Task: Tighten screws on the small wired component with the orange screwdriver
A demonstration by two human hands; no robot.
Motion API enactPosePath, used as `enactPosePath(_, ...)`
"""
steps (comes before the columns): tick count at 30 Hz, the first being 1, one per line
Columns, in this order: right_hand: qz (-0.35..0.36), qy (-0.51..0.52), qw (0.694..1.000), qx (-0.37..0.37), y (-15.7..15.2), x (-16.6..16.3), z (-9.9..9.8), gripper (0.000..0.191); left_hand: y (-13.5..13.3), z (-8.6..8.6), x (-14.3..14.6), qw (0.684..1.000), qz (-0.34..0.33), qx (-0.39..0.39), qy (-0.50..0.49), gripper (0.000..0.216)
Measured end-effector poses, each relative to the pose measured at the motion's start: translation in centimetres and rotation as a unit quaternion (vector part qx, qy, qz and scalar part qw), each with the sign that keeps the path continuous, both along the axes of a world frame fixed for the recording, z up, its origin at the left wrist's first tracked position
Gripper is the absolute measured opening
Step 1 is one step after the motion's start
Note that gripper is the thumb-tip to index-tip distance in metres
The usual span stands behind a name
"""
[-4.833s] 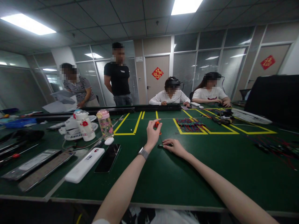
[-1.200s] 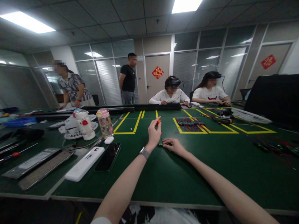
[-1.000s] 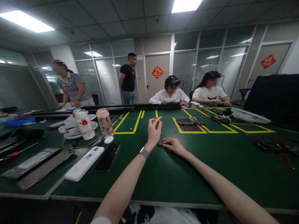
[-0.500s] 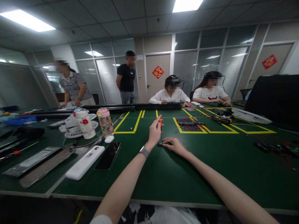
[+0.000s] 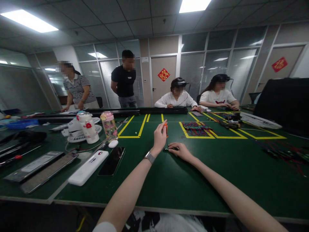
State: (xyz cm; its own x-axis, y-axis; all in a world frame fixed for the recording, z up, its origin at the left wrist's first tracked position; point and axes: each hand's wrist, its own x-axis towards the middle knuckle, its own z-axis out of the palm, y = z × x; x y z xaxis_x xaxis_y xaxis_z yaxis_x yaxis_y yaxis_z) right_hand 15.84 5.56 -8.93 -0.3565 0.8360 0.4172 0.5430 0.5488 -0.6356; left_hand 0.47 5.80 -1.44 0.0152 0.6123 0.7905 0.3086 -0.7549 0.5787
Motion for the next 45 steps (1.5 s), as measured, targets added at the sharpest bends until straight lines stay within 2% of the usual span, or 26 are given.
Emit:
enactPosePath(5, 0.001, -0.001, 1.000, -0.001, -0.1, 0.0, 0.2, 0.019, -0.2, 0.1, 0.0, 0.998, 0.062, -0.004, 0.011, 0.026)
enactPosePath(11, -0.001, 0.005, 1.000, 0.003, -0.1, 0.0, 0.0, 0.019, 0.3, 0.0, -0.1, 0.999, -0.021, -0.025, -0.020, 0.035)
enactPosePath(17, 0.000, 0.001, 1.000, 0.001, -0.2, -0.1, 0.2, 0.019, 0.1, 0.1, -0.2, 0.999, 0.017, -0.034, -0.038, 0.023)
enactPosePath(19, 0.001, 0.002, 1.000, 0.000, -0.2, -0.1, 0.2, 0.020, 0.2, 0.2, -0.1, 0.997, -0.019, -0.053, -0.048, 0.025)
enactPosePath(22, 0.002, 0.004, 1.000, -0.002, -0.2, 0.0, 0.2, 0.020, 0.6, 0.2, 0.1, 0.980, -0.143, -0.108, -0.082, 0.032)
enactPosePath(24, 0.000, 0.004, 1.000, -0.001, -0.1, 0.0, 0.1, 0.020, 0.8, 0.2, 0.2, 0.968, -0.188, -0.133, -0.103, 0.033)
enactPosePath(26, 0.000, 0.004, 1.000, 0.001, -0.1, 0.0, 0.0, 0.019, 0.8, 0.1, 0.3, 0.974, -0.162, -0.123, -0.103, 0.031)
enactPosePath(30, 0.002, 0.003, 1.000, 0.004, 0.0, 0.0, -0.1, 0.019, 0.3, 0.0, 0.0, 0.995, -0.044, -0.063, -0.065, 0.027)
enactPosePath(32, 0.001, 0.004, 1.000, 0.004, 0.0, 0.0, -0.1, 0.019, 0.3, 0.1, -0.1, 0.994, -0.042, -0.072, -0.068, 0.028)
enactPosePath(37, 0.000, 0.007, 1.000, 0.002, 0.0, 0.0, -0.2, 0.020, 0.7, 0.1, -0.1, 0.975, -0.124, -0.150, -0.109, 0.036)
enactPosePath(42, 0.003, 0.005, 1.000, 0.004, 0.0, -0.1, -0.1, 0.020, 0.5, 0.0, -0.4, 0.995, -0.020, -0.071, -0.066, 0.026)
enactPosePath(45, 0.003, 0.006, 1.000, 0.001, -0.1, -0.1, 0.0, 0.019, 0.4, 0.1, -0.5, 0.997, -0.005, -0.063, -0.054, 0.029)
